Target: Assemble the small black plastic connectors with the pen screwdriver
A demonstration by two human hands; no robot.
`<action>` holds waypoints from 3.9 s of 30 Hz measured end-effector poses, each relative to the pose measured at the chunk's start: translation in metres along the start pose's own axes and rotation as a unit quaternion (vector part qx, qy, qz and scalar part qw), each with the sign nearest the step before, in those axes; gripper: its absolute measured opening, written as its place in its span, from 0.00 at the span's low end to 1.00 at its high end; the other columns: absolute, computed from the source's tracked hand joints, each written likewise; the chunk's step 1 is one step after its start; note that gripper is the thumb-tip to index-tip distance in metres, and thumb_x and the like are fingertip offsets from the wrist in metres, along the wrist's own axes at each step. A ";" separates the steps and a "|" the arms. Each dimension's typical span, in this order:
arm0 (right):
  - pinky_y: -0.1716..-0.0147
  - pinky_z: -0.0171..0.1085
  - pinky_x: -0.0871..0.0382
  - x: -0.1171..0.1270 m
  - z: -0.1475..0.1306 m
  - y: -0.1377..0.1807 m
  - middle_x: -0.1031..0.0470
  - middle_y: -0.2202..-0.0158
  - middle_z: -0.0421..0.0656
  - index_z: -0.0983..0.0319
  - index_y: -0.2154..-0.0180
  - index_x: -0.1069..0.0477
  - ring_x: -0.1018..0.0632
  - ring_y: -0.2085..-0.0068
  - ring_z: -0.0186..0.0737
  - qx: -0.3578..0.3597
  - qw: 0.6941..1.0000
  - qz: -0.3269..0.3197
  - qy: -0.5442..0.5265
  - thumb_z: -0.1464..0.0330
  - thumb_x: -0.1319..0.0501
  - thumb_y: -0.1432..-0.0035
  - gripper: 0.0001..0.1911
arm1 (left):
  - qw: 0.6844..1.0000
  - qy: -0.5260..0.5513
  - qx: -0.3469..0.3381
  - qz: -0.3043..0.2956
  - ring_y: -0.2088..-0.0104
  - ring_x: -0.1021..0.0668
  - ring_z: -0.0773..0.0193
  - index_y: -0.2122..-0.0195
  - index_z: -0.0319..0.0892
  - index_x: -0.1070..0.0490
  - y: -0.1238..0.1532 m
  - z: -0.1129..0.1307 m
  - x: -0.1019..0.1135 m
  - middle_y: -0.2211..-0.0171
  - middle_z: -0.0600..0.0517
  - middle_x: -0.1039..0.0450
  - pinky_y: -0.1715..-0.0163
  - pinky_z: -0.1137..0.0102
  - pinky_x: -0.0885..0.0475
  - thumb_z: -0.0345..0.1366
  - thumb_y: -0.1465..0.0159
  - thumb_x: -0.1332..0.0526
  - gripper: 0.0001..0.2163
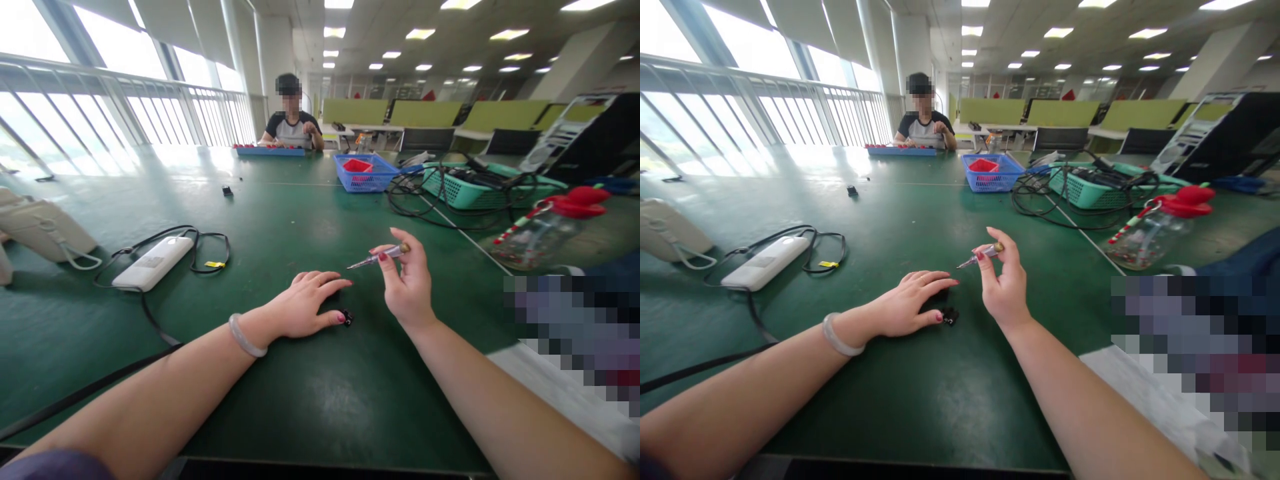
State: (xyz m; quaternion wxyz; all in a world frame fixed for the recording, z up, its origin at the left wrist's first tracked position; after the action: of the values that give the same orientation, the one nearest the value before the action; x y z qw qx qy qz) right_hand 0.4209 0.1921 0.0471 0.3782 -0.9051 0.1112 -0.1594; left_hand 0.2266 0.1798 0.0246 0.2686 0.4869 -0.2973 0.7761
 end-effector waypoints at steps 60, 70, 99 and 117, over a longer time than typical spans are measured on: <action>0.57 0.51 0.23 0.002 0.005 -0.002 0.22 0.60 0.46 0.58 0.43 0.35 0.19 0.59 0.46 -0.071 0.997 -0.005 -0.005 0.59 0.41 0.37 0.22 | 0.925 -0.117 0.282 0.226 0.60 0.18 0.55 0.51 0.47 0.25 0.229 -0.026 0.068 0.56 0.49 0.20 0.59 0.64 0.22 0.53 0.35 0.47 0.20; 0.55 0.50 0.23 0.000 0.009 -0.002 0.22 0.60 0.44 0.58 0.43 0.35 0.19 0.59 0.44 -0.060 0.998 0.000 -0.017 0.61 0.41 0.37 0.21 | 0.943 -0.140 0.235 0.190 0.52 0.20 0.54 0.52 0.49 0.23 0.224 -0.025 0.059 0.53 0.50 0.20 0.49 0.61 0.25 0.55 0.34 0.47 0.21; 0.56 0.49 0.23 0.000 0.011 -0.001 0.22 0.61 0.45 0.58 0.43 0.35 0.20 0.60 0.44 -0.066 0.998 -0.002 -0.017 0.60 0.41 0.37 0.22 | 0.928 -0.167 0.262 0.204 0.47 0.24 0.52 0.41 0.50 0.31 0.240 -0.037 0.062 0.45 0.49 0.26 0.46 0.57 0.27 0.50 0.33 0.48 0.22; 0.58 0.49 0.23 -0.001 0.009 -0.001 0.22 0.61 0.44 0.57 0.43 0.35 0.20 0.62 0.44 -0.069 0.997 -0.008 -0.023 0.60 0.41 0.37 0.22 | 0.959 -0.171 0.190 0.125 0.46 0.23 0.55 0.42 0.52 0.29 0.221 -0.032 0.053 0.45 0.50 0.25 0.45 0.61 0.27 0.48 0.32 0.47 0.20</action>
State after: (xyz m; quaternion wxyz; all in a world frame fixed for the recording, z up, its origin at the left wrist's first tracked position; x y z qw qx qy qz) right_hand 0.4238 0.1990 0.0418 0.3156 -0.9334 0.1065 -0.1337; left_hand 0.0313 0.0597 0.0178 0.0170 0.6134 -0.2442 0.7509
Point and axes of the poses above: each hand's wrist, its own y-axis away from the middle knuckle, its own x-axis out of the back of the hand, z = x × y, the point moved 4 cm from there along -y, towards the middle knuckle
